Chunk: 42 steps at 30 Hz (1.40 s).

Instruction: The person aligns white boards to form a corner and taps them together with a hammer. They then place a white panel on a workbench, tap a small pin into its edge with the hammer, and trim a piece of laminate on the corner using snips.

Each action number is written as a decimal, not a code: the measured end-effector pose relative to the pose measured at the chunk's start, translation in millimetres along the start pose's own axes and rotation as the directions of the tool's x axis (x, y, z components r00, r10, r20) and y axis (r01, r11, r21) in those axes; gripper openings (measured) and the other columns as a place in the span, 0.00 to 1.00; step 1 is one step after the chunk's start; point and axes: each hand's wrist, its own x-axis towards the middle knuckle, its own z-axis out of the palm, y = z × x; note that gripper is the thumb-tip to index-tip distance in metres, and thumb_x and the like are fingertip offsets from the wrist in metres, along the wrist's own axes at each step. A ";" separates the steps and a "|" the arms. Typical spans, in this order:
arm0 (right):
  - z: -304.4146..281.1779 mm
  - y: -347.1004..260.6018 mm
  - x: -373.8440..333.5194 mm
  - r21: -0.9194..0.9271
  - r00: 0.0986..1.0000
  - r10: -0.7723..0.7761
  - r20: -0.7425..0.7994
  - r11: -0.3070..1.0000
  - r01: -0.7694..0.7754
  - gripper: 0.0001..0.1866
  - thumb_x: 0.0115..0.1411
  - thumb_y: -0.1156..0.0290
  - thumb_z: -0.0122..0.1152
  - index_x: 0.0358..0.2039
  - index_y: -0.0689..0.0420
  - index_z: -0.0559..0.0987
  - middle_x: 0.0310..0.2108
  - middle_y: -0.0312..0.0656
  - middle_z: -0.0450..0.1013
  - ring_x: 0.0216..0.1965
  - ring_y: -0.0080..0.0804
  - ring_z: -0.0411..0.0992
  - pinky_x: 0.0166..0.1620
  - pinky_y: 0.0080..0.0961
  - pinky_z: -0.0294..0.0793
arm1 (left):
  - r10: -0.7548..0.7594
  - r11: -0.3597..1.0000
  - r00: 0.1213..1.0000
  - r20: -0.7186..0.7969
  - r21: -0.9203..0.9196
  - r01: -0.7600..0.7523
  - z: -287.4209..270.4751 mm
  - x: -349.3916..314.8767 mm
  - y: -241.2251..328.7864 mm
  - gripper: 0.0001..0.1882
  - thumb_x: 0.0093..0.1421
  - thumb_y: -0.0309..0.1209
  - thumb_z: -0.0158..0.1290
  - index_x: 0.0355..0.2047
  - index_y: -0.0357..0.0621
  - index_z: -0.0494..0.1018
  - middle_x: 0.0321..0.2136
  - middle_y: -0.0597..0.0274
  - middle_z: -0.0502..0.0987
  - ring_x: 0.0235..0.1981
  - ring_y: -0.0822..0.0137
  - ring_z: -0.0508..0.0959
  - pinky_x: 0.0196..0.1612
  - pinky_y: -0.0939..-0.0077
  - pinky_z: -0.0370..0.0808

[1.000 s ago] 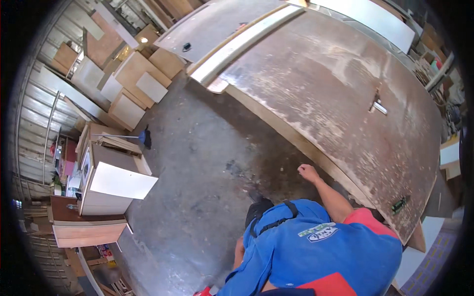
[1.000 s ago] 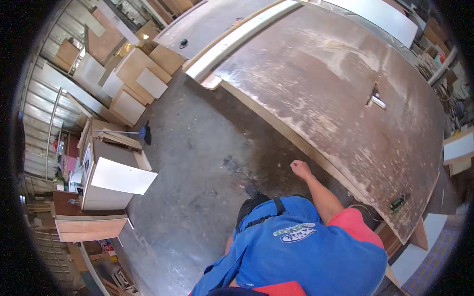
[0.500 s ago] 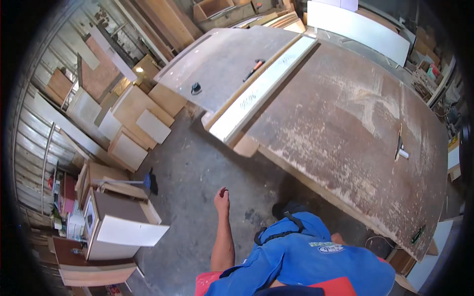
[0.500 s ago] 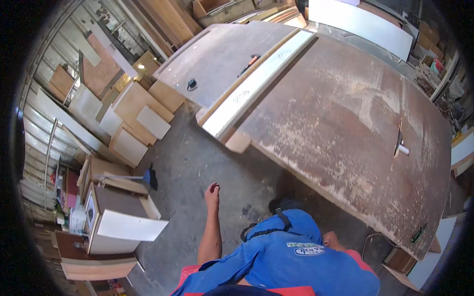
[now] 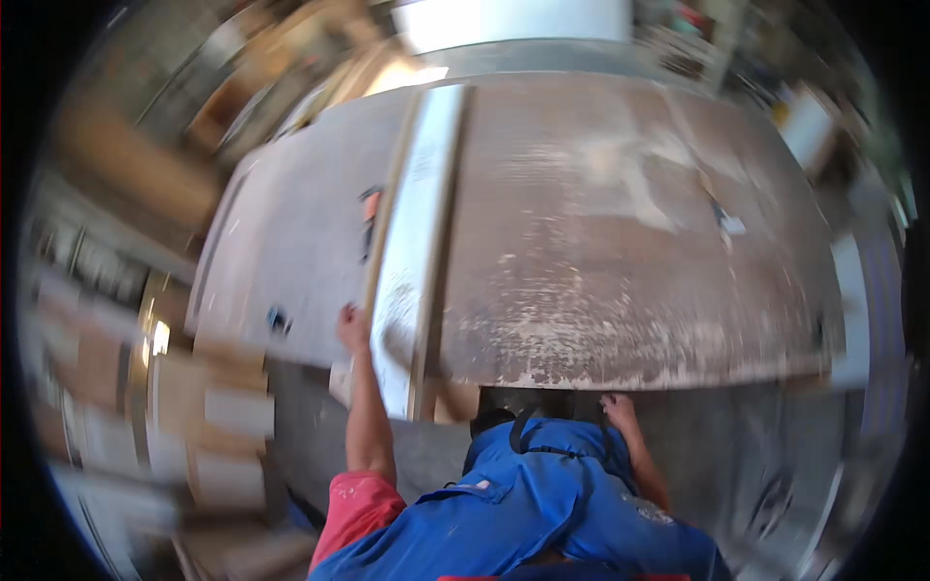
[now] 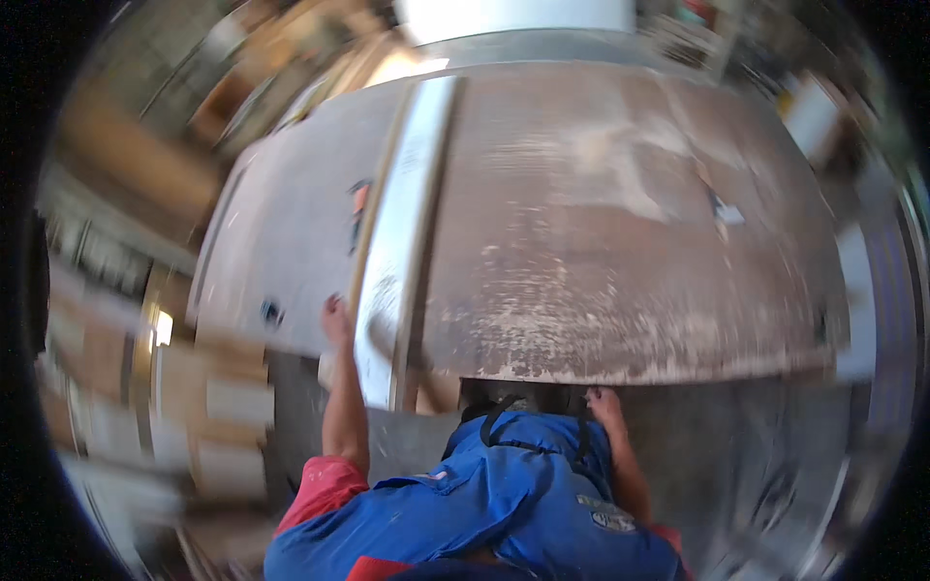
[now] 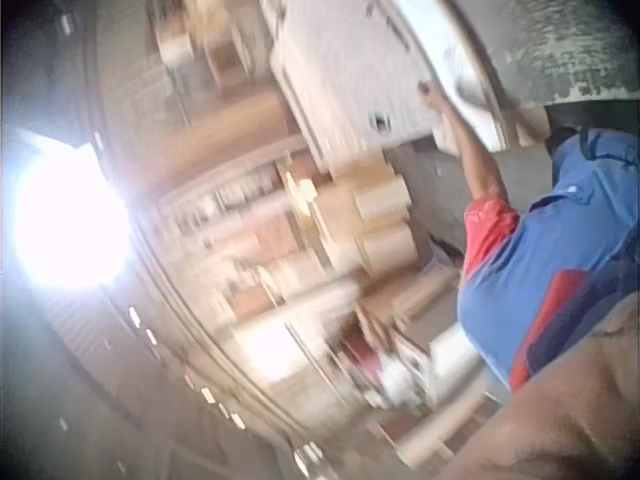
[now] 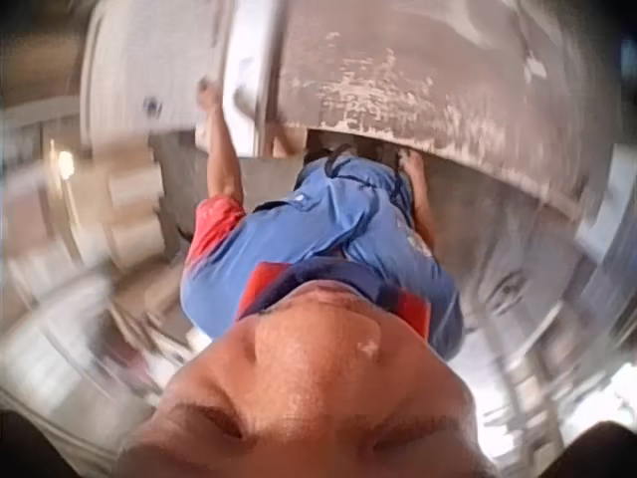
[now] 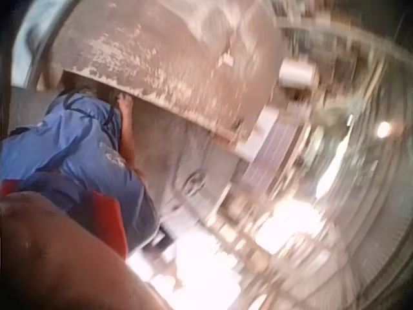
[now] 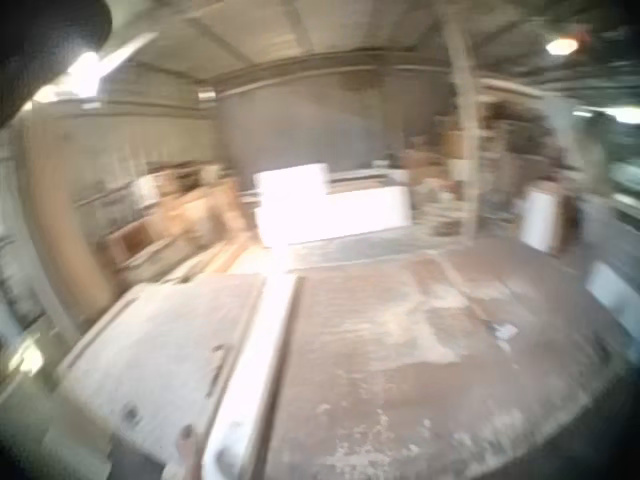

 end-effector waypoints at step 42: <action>-173.0 211.8 -342.2 0.514 0.581 0.548 -0.602 0.822 -0.244 0.21 0.64 0.55 0.55 0.44 0.60 0.81 0.41 0.54 0.79 0.45 0.52 0.77 0.47 0.41 0.74 | 0.272 0.927 -0.256 0.928 -0.181 0.330 93.9 -586.7 466.5 0.08 0.61 0.26 0.56 0.40 0.44 0.70 0.19 0.75 0.64 0.17 0.83 0.61 0.16 0.85 0.54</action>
